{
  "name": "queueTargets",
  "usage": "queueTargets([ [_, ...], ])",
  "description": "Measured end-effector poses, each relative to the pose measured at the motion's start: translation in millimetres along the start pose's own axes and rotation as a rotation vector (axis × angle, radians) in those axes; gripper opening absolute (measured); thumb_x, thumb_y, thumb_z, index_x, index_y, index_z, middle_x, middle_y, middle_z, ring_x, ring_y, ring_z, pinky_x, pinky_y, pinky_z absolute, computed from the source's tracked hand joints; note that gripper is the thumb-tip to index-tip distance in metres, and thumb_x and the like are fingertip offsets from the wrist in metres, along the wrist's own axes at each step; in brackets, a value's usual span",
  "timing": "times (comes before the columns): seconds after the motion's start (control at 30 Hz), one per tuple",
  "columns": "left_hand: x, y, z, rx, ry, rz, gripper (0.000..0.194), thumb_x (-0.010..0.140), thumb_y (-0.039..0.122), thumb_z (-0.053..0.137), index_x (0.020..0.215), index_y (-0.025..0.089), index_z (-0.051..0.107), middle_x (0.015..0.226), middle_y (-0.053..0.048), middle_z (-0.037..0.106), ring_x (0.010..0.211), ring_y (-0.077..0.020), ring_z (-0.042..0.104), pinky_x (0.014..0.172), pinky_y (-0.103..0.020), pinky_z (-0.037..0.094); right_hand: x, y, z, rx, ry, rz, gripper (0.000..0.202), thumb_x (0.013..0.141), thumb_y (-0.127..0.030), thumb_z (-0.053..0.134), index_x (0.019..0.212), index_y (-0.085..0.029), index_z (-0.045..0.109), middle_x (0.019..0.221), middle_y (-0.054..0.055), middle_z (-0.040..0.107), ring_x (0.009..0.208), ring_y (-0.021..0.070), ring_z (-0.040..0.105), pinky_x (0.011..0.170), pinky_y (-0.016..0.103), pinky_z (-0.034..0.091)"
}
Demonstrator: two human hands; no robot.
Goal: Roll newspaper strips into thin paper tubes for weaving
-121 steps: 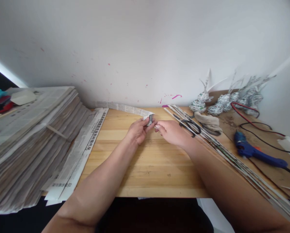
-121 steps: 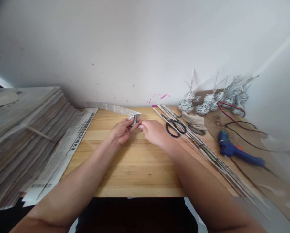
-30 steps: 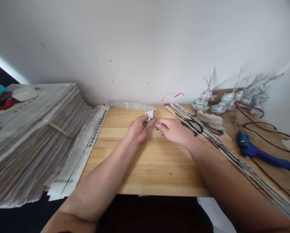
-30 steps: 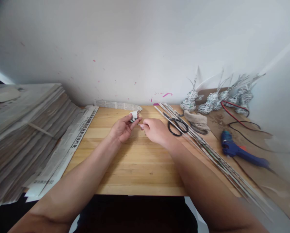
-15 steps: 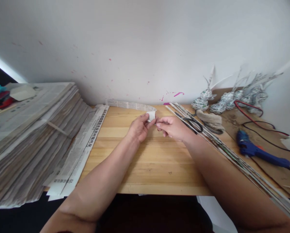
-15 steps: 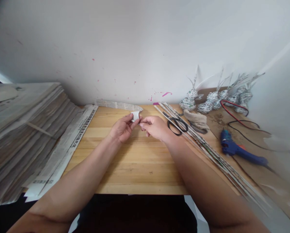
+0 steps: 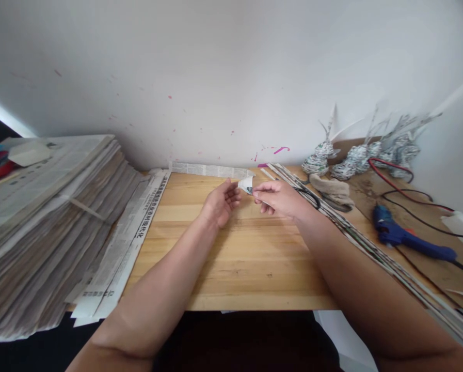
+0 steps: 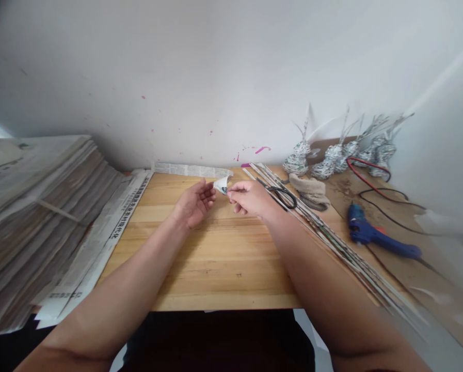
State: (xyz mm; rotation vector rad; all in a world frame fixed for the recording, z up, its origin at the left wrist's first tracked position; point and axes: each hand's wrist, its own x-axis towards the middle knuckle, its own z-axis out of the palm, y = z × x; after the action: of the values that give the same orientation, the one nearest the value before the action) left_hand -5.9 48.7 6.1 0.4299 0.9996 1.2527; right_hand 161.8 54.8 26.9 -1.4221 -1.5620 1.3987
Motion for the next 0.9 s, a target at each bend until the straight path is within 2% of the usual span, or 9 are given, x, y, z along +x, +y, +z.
queueTargets([
  [0.07, -1, -2, 0.9, 0.046, -0.095, -0.011, 0.013, 0.086, 0.019, 0.063, 0.081, 0.007, 0.067, 0.066, -0.004, 0.064, 0.052, -0.0076, 0.059, 0.048, -0.017, 0.048, 1, 1, -1, 0.015, -0.008, -0.012, 0.006, 0.086, -0.011, 0.059, 0.085, -0.014, 0.064, 0.069, 0.000, 0.063, 0.045, 0.0069, 0.059, 0.036, 0.016, 0.043],
  [0.13, -2, -4, 1.7, 0.080, -0.160, 0.005, 0.004, 0.080, 0.005, 0.065, 0.080, 0.006, 0.069, 0.071, -0.005, 0.067, 0.056, -0.0058, 0.060, 0.054, -0.014, 0.050, 1, 2, -1, 0.031, -0.012, -0.018, 0.005, 0.085, -0.011, 0.061, 0.084, -0.014, 0.064, 0.070, 0.000, 0.064, 0.047, 0.0076, 0.061, 0.038, 0.016, 0.045],
  [0.2, -3, -6, 2.2, 0.098, -0.175, 0.025, 0.010, 0.076, -0.002, 0.063, 0.079, 0.005, 0.070, 0.073, -0.006, 0.069, 0.058, -0.0050, 0.060, 0.058, -0.013, 0.051, 1, 2, -1, 0.044, -0.007, -0.020, 0.005, 0.083, -0.010, 0.062, 0.083, -0.014, 0.064, 0.071, 0.001, 0.065, 0.050, 0.0084, 0.062, 0.040, 0.017, 0.047],
  [0.3, -4, -8, 2.5, 0.110, -0.164, 0.039, 0.010, 0.075, -0.002, 0.064, 0.074, 0.005, 0.070, 0.070, -0.005, 0.069, 0.058, -0.0056, 0.060, 0.058, -0.014, 0.051, 1, 2, 1, 0.053, 0.004, -0.017, 0.006, 0.081, -0.008, 0.063, 0.080, -0.014, 0.064, 0.068, 0.001, 0.066, 0.053, 0.0091, 0.063, 0.042, 0.017, 0.049],
  [0.5, -7, -10, 3.0, 0.137, -0.214, 0.020, 0.010, 0.076, -0.002, 0.064, 0.077, 0.005, 0.071, 0.067, -0.005, 0.068, 0.054, -0.0053, 0.059, 0.056, -0.015, 0.050, -1, 1, 4, 0.054, 0.016, -0.041, 0.006, 0.084, -0.011, 0.063, 0.078, -0.013, 0.063, 0.068, 0.002, 0.066, 0.053, 0.0085, 0.062, 0.042, 0.016, 0.048],
  [0.9, -8, -11, 2.9, 0.193, -0.182, 0.004, 0.007, 0.077, 0.000, 0.064, 0.078, 0.006, 0.067, 0.067, -0.005, 0.066, 0.058, -0.0084, 0.063, 0.060, -0.019, 0.053, -3, -3, 6, 0.064, 0.046, -0.003, 0.012, 0.081, -0.006, 0.062, 0.074, -0.014, 0.058, 0.060, -0.001, 0.062, 0.052, 0.0082, 0.060, 0.042, 0.016, 0.047],
])
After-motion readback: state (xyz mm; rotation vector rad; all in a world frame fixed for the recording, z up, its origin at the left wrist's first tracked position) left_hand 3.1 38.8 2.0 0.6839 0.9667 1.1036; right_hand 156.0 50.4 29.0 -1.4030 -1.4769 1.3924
